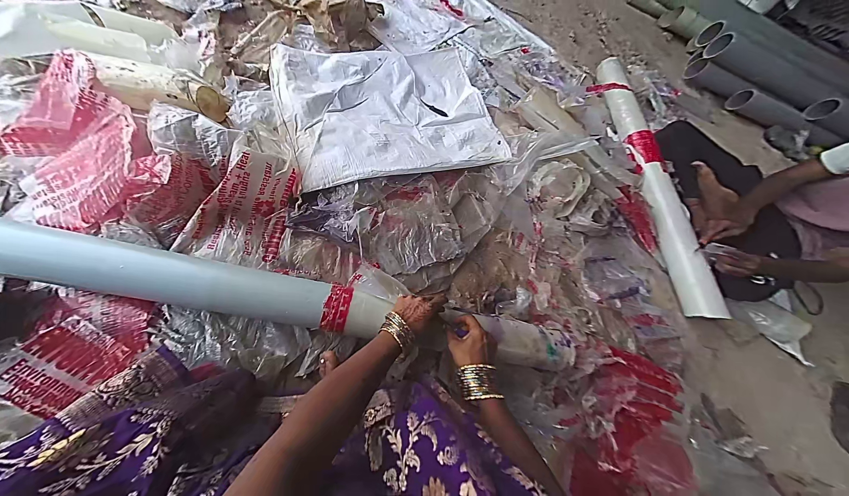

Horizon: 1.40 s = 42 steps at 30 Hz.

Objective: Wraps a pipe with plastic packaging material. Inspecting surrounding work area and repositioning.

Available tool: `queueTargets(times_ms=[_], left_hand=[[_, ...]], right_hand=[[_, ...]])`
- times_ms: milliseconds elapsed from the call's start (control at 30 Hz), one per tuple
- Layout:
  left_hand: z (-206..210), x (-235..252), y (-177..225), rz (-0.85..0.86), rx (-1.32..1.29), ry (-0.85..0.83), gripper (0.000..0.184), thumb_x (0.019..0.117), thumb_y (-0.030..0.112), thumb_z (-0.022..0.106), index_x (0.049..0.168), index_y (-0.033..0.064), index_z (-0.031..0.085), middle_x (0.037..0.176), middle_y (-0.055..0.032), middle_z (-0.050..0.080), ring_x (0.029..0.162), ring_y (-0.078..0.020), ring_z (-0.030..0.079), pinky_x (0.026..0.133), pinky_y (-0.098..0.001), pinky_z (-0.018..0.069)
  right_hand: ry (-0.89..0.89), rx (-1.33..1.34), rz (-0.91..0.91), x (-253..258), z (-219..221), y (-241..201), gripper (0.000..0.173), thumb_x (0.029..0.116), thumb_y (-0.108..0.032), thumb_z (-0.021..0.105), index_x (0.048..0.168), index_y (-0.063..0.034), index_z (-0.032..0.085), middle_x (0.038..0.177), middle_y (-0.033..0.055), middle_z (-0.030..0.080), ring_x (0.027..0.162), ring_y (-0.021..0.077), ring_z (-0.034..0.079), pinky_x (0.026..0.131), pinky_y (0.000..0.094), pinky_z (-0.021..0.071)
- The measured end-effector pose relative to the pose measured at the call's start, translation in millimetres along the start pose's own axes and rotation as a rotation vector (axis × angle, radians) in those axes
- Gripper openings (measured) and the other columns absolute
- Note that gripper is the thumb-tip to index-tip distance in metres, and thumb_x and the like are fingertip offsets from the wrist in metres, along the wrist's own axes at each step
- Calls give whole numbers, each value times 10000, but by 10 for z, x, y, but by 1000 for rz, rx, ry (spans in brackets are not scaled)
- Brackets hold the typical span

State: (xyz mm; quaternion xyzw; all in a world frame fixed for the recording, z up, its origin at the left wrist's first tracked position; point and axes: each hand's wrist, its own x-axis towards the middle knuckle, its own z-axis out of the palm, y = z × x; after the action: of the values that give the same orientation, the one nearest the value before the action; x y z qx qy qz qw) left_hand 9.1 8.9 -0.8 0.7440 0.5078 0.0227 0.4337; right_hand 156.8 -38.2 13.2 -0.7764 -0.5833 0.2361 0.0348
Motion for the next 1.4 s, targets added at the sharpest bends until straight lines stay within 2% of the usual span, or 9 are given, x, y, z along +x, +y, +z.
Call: queueTargets(times_ms=[133, 267, 500, 700, 867, 1000, 1167, 1267, 1400], left_hand=[[35, -16, -10, 3, -23, 26, 408, 1110, 235, 408, 1486, 149, 541, 1378, -192, 649, 1261, -443, 615, 1015, -678, 445], [86, -79, -12, 25, -17, 64, 400, 1110, 233, 410, 1472, 142, 556, 1364, -191, 659, 1243, -439, 629, 1002, -668, 459], [207, -79, -56, 78, -51, 175, 374, 1096, 198, 430, 1404, 108, 623, 1308, -186, 693, 1197, -422, 662, 980, -644, 486], [256, -85, -62, 97, -60, 248, 365, 1091, 182, 438, 1375, 88, 646, 1278, -194, 707, 1177, -422, 675, 970, -632, 498], [302, -101, -79, 131, -74, 305, 352, 1075, 168, 466, 1347, 72, 668, 1248, -192, 722, 1155, -418, 690, 959, -631, 508], [356, -146, -85, 149, -86, 357, 337, 1063, 156, 490, 1319, 67, 690, 1204, -191, 740, 1126, -412, 706, 951, -618, 521], [136, -131, 0, -2, -122, 148, 389, 1102, 242, 434, 1438, 142, 603, 1310, -192, 692, 1215, -425, 652, 1009, -650, 463], [96, -111, 19, -44, -149, 124, 396, 1107, 259, 429, 1452, 152, 591, 1329, -199, 680, 1231, -435, 640, 1013, -657, 455], [111, -101, 6, -47, -152, 119, 401, 1107, 265, 428, 1458, 154, 587, 1346, -194, 672, 1244, -428, 634, 1021, -652, 452]], right_hand=[[-108, 10, 2, 80, -85, -7, 315, 928, -242, 733, 1156, -24, 718, 1017, 177, 750, 1004, 354, 703, 952, 590, 471], [-83, 91, -19, 80, -116, 178, 368, 888, -259, 806, 1118, 15, 717, 937, 189, 738, 903, 352, 699, 881, 576, 503], [-123, 8, -3, 225, -208, 157, 564, 830, -234, 850, 1291, 0, 623, 979, 165, 733, 936, 346, 693, 915, 577, 490], [-280, -84, 34, 384, -363, -26, 657, 828, -227, 849, 1382, -26, 560, 1089, 184, 716, 1048, 357, 679, 963, 549, 500], [-337, -23, 18, 391, -373, 2, 461, 870, -236, 823, 1227, 13, 670, 1149, 225, 701, 1089, 359, 667, 995, 541, 483], [-334, 61, 32, 321, -382, 197, 372, 887, -252, 820, 1108, 29, 718, 1093, 221, 716, 1043, 340, 674, 971, 532, 489], [-195, 130, -39, 186, -379, 295, 298, 859, -208, 839, 1009, 24, 729, 927, 173, 724, 865, 288, 675, 851, 508, 511], [-103, 182, -67, 104, -237, 294, 277, 839, -197, 851, 950, 24, 727, 846, 162, 714, 789, 273, 666, 789, 498, 513], [-51, 152, -9, 43, -119, 222, 293, 859, -234, 839, 959, 21, 735, 877, 190, 722, 841, 328, 683, 818, 549, 508]])
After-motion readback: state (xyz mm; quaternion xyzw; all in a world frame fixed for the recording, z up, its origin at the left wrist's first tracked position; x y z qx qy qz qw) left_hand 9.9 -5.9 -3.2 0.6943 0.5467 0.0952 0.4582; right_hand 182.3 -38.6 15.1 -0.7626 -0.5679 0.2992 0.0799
